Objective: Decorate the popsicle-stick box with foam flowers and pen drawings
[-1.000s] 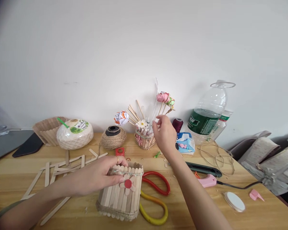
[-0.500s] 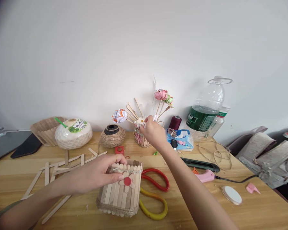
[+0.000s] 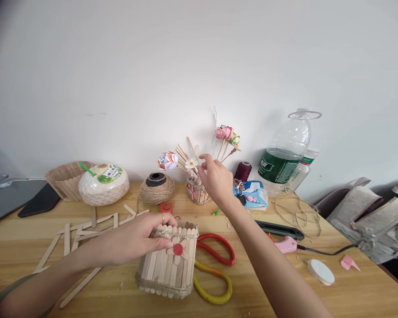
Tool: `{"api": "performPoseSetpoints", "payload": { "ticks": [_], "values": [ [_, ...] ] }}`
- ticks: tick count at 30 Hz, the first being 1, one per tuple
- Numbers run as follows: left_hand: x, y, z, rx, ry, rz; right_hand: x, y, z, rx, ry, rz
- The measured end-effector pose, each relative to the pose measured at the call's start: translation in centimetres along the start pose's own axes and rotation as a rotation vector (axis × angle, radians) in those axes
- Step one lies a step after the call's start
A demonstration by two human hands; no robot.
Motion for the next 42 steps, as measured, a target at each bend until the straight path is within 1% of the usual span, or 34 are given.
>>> {"api": "performPoseSetpoints", "payload": {
  "ticks": [9,13,14,15,16,18,22,24,26,29,31,33,34,35,37,39,40,41,42],
  "values": [
    [-0.1,0.0,-0.1,0.003,0.019,-0.005,-6.2,-0.7,-2.0,0.036,-0.280,-0.365],
    [-0.3,-0.1,0.4,-0.013,0.029,-0.034,-10.0,0.4,-3.0,0.070,-0.616,-0.600],
    [-0.3,-0.1,0.6,-0.021,0.032,-0.044,-10.7,0.8,-3.2,0.082,-0.695,-0.646],
    [-0.5,-0.2,0.6,-0.022,0.037,-0.058,-11.2,1.1,-3.4,0.100,-0.761,-0.665],
    [-0.5,-0.2,0.6,-0.020,0.045,-0.069,-11.3,1.4,-3.4,0.125,-0.815,-0.653],
    [-0.7,-0.2,0.4,-0.011,0.061,-0.087,-10.8,1.9,-3.4,0.183,-0.938,-0.570],
    [-0.7,0.1,-0.7,0.034,0.070,-0.101,-8.0,3.5,-2.2,0.248,-1.123,-0.318],
    [-0.6,0.2,-1.4,0.089,0.044,-0.102,-6.7,4.4,-1.4,0.256,-1.180,-0.230],
    [-0.5,0.2,-1.9,0.141,-0.011,-0.111,-5.7,5.2,-0.7,0.257,-1.222,-0.175],
    [-0.4,0.1,-2.0,0.161,-0.080,-0.140,-4.0,6.1,0.5,0.268,-1.283,-0.082],
    [-0.5,-0.1,-1.8,0.146,-0.091,-0.161,-2.8,6.6,1.7,0.260,-1.268,0.038],
    [-0.6,-0.1,-1.8,0.148,-0.090,-0.175,-2.1,6.9,2.6,0.229,-1.215,0.140],
    [-0.6,-0.1,-1.9,0.155,-0.086,-0.174,-2.3,6.8,2.5,0.220,-1.208,0.144],
    [-0.5,-0.1,-2.0,0.166,-0.080,-0.167,-2.8,6.7,2.1,0.220,-1.227,0.111],
    [-0.4,0.1,-2.1,0.187,-0.061,-0.152,-4.7,6.2,0.5,0.242,-1.316,-0.025],
    [-0.4,0.2,-2.2,0.204,-0.061,-0.162,-6.7,5.9,-0.9,0.232,-1.330,-0.117],
    [-0.4,0.3,-2.2,0.213,-0.075,-0.180,-7.7,5.9,-1.1,0.201,-1.268,-0.121],
    [-0.4,0.4,-2.1,0.224,-0.100,-0.206,-8.2,6.0,-0.8,0.160,-1.150,-0.077],
    [-0.4,0.4,-2.1,0.240,-0.131,-0.237,-8.4,6.2,-0.1,0.094,-0.985,0.004]
  ]
}}
Point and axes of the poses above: each hand's wrist, its own y-axis away from the middle knuckle, its own x-axis out of the palm, z = x × y, the point moved 10 cm from there along -y, towards the middle knuckle, and after that the axes turned 6 degrees about y, right-handed, at the moved point
